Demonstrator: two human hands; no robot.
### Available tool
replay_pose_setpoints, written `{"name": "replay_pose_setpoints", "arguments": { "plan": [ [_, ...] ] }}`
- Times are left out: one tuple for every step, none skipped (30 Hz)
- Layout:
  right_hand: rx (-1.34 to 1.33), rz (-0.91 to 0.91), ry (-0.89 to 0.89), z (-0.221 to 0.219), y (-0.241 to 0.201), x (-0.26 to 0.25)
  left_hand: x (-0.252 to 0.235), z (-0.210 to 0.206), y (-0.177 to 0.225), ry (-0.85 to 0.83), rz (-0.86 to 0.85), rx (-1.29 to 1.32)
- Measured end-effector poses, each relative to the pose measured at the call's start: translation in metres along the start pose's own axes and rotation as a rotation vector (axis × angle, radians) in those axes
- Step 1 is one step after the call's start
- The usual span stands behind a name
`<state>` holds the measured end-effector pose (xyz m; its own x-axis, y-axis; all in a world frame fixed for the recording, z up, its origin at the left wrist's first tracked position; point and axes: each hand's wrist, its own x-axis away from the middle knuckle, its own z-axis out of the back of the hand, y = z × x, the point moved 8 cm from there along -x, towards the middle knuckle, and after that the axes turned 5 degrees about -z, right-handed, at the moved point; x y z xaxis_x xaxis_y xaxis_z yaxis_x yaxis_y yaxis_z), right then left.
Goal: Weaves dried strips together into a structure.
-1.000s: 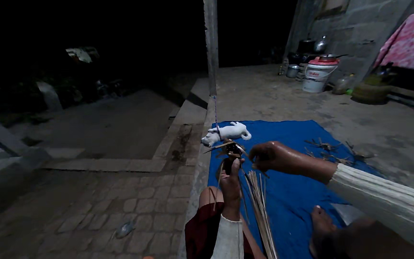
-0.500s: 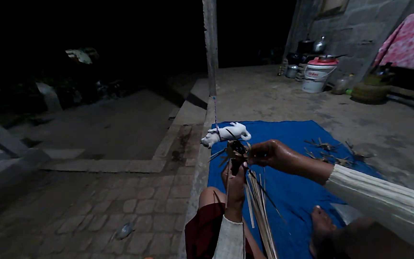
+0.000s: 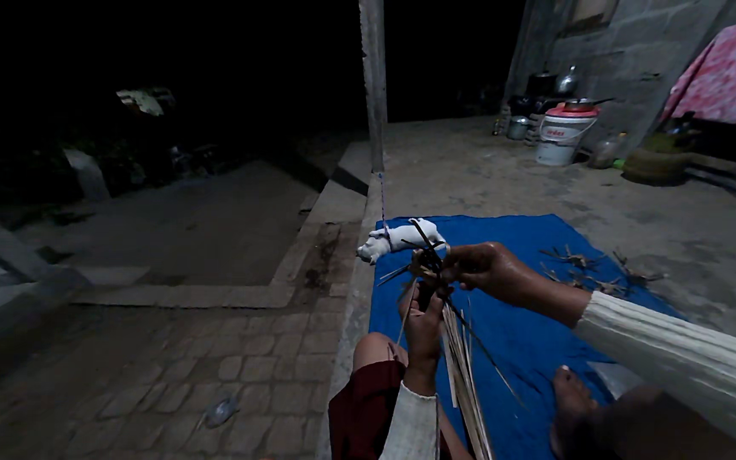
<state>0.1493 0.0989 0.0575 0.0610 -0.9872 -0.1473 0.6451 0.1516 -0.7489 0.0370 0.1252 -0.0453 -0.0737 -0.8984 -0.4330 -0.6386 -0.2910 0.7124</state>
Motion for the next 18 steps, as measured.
{"name": "replay_pose_setpoints", "arguments": {
  "plan": [
    [-0.003,0.000,0.009,0.0010,0.0003,-0.0003,-0.0006,-0.0002,0.0004,-0.003,-0.009,0.013],
    [-0.002,0.003,0.015,0.0019,0.0000,-0.0004,-0.0009,-0.0004,0.0012,-0.004,-0.018,0.021],
    [0.001,0.001,0.014,0.0022,-0.0004,-0.0005,-0.0008,-0.0006,0.0016,-0.001,-0.020,0.026],
    [0.002,-0.007,0.011,0.0021,-0.0003,-0.0006,-0.0006,-0.0007,0.0016,0.003,-0.021,0.024],
    [-0.002,-0.016,0.009,0.0018,0.0001,-0.0006,-0.0002,-0.0005,0.0014,0.007,-0.020,0.018],
    [-0.009,-0.022,0.008,0.0014,0.0004,-0.0006,0.0002,-0.0002,0.0008,0.009,-0.019,0.011],
    [-0.014,-0.027,0.008,0.0009,0.0009,-0.0007,0.0002,0.0001,0.0001,0.010,-0.020,0.003],
    [-0.014,-0.032,0.011,0.0007,0.0013,-0.0008,0.0003,0.0000,0.0002,0.010,-0.020,-0.001],
    [-0.010,-0.027,0.018,0.0009,0.0013,-0.0007,0.0005,0.0000,0.0004,0.010,-0.016,0.002],
    [-0.003,-0.008,0.031,0.0015,0.0005,-0.0006,0.0007,-0.0001,0.0011,0.011,-0.013,0.003],
    [0.003,0.022,0.052,0.0026,-0.0005,-0.0004,0.0005,-0.0001,0.0016,0.009,-0.016,0.005],
    [0.010,0.052,0.075,0.0039,-0.0017,0.0001,0.0002,-0.0003,0.0019,0.006,-0.019,0.009],
    [0.018,0.072,0.091,0.0049,-0.0028,0.0007,-0.0003,-0.0003,0.0019,0.004,-0.027,0.016],
    [0.020,0.081,0.104,0.0056,-0.0034,0.0012,-0.0007,-0.0002,0.0016,0.001,-0.031,0.022],
    [0.022,0.080,0.114,0.0058,-0.0038,0.0018,-0.0010,-0.0002,0.0012,-0.002,-0.038,0.029],
    [0.022,0.077,0.123,0.0058,-0.0039,0.0020,-0.0012,-0.0004,0.0012,-0.005,-0.044,0.036],
    [0.020,0.073,0.127,0.0057,-0.0038,0.0017,-0.0014,-0.0008,0.0014,-0.005,-0.048,0.040],
    [0.012,0.060,0.118,0.0052,-0.0033,0.0012,-0.0013,-0.0011,0.0015,-0.006,-0.049,0.041]
  ]
}}
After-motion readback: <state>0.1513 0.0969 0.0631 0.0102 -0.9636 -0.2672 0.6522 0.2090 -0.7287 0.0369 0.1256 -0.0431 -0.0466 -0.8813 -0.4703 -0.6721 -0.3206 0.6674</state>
